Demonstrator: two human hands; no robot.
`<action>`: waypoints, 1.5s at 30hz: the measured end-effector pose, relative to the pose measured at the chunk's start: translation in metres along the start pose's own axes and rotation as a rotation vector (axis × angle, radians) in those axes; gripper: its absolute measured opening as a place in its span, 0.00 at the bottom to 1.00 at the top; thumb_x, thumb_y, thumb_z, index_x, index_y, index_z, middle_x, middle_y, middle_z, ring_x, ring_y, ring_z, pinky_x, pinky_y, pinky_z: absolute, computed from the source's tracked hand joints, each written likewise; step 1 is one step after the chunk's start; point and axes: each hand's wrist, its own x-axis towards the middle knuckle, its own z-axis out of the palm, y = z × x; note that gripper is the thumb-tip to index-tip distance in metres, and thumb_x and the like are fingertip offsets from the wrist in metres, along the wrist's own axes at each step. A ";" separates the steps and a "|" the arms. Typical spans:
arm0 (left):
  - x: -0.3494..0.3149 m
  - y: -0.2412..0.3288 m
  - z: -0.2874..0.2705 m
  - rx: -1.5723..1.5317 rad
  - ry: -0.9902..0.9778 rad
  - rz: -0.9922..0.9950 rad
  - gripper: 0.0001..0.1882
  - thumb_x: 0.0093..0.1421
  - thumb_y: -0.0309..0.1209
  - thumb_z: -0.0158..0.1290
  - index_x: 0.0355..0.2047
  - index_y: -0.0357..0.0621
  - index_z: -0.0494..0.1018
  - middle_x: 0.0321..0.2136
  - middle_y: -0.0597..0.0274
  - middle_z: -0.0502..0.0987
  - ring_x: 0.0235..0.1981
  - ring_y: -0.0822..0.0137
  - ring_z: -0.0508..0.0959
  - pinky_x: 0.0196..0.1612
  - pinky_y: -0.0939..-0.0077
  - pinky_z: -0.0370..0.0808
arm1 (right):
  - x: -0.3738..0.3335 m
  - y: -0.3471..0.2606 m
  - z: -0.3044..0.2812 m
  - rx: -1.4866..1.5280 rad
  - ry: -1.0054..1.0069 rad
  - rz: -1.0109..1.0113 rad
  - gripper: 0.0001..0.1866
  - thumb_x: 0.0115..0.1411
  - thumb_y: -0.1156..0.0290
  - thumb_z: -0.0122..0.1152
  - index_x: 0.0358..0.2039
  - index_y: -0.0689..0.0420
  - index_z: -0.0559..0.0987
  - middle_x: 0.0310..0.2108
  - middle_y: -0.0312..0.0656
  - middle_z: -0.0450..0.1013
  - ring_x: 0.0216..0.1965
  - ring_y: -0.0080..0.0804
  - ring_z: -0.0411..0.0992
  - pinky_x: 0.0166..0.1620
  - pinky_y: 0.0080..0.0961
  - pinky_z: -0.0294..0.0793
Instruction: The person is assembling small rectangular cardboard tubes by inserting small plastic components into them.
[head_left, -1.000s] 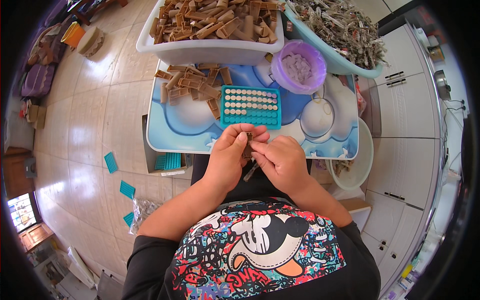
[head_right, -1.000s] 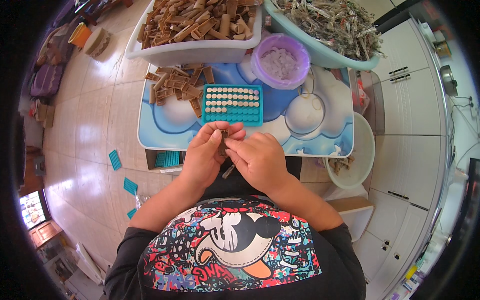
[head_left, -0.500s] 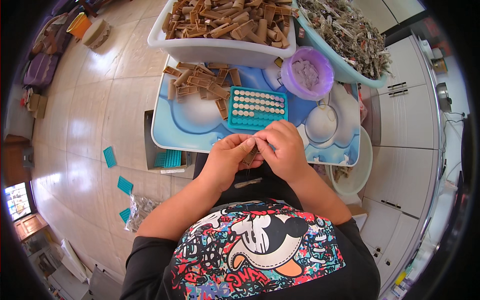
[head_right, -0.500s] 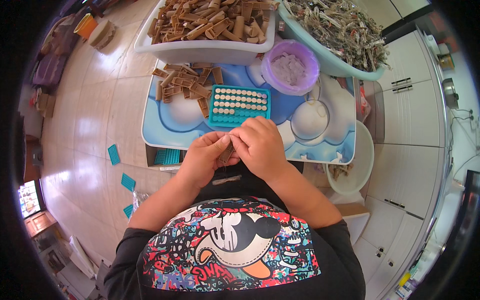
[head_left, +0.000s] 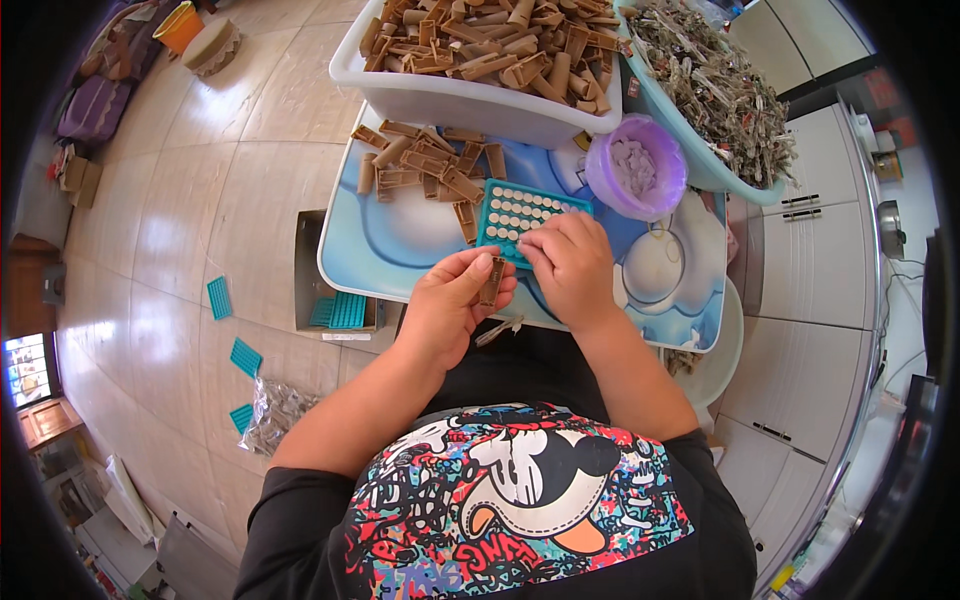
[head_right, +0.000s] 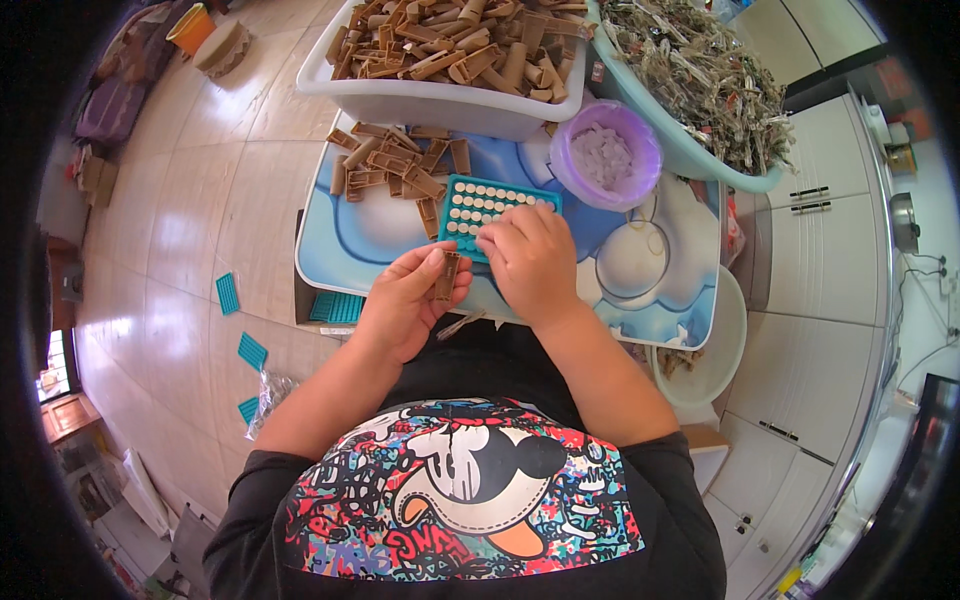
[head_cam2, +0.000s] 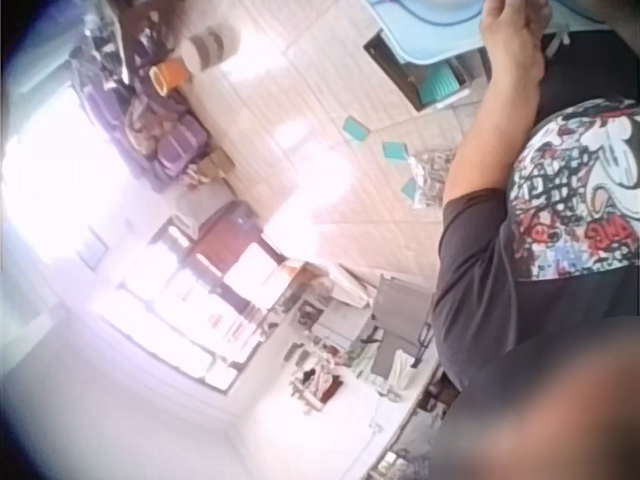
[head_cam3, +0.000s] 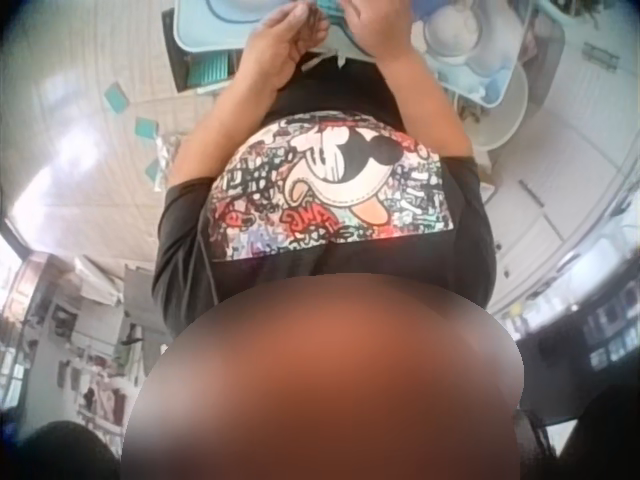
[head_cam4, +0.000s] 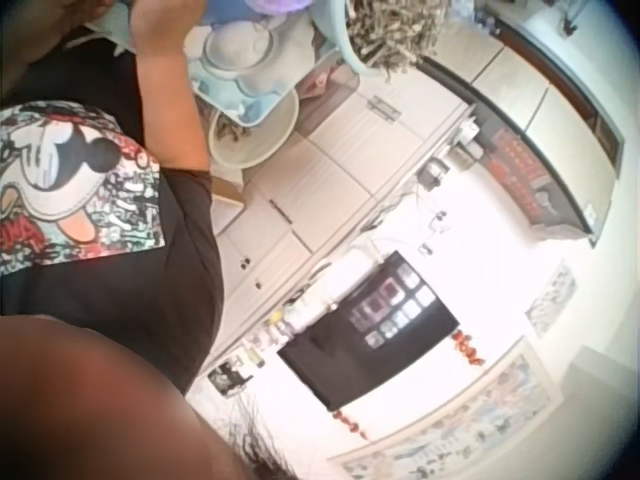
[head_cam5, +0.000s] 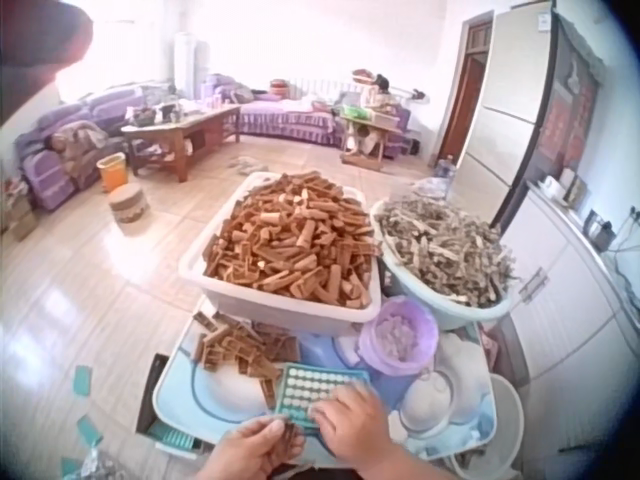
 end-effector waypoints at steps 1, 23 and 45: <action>0.000 -0.001 0.001 -0.005 0.014 0.003 0.14 0.62 0.31 0.49 0.46 0.36 0.68 0.37 0.55 0.76 0.36 0.67 0.78 0.40 0.77 0.77 | 0.000 -0.005 -0.003 0.117 0.023 0.034 0.07 0.40 0.75 0.66 0.22 0.56 0.76 0.23 0.36 0.67 0.27 0.37 0.66 0.30 0.32 0.64; 0.003 -0.002 0.000 -0.054 0.038 -0.009 0.15 0.62 0.31 0.48 0.46 0.35 0.68 0.38 0.55 0.75 0.38 0.66 0.77 0.42 0.75 0.77 | 0.004 0.000 0.010 0.057 -0.025 0.039 0.06 0.41 0.75 0.65 0.23 0.55 0.76 0.25 0.36 0.69 0.30 0.36 0.66 0.34 0.32 0.65; 0.002 0.001 0.002 -0.060 0.066 -0.014 0.14 0.62 0.32 0.48 0.45 0.35 0.69 0.36 0.56 0.76 0.38 0.67 0.77 0.43 0.74 0.77 | 0.010 0.001 0.011 0.074 -0.050 0.098 0.08 0.42 0.74 0.66 0.27 0.56 0.81 0.25 0.36 0.69 0.31 0.35 0.67 0.34 0.29 0.65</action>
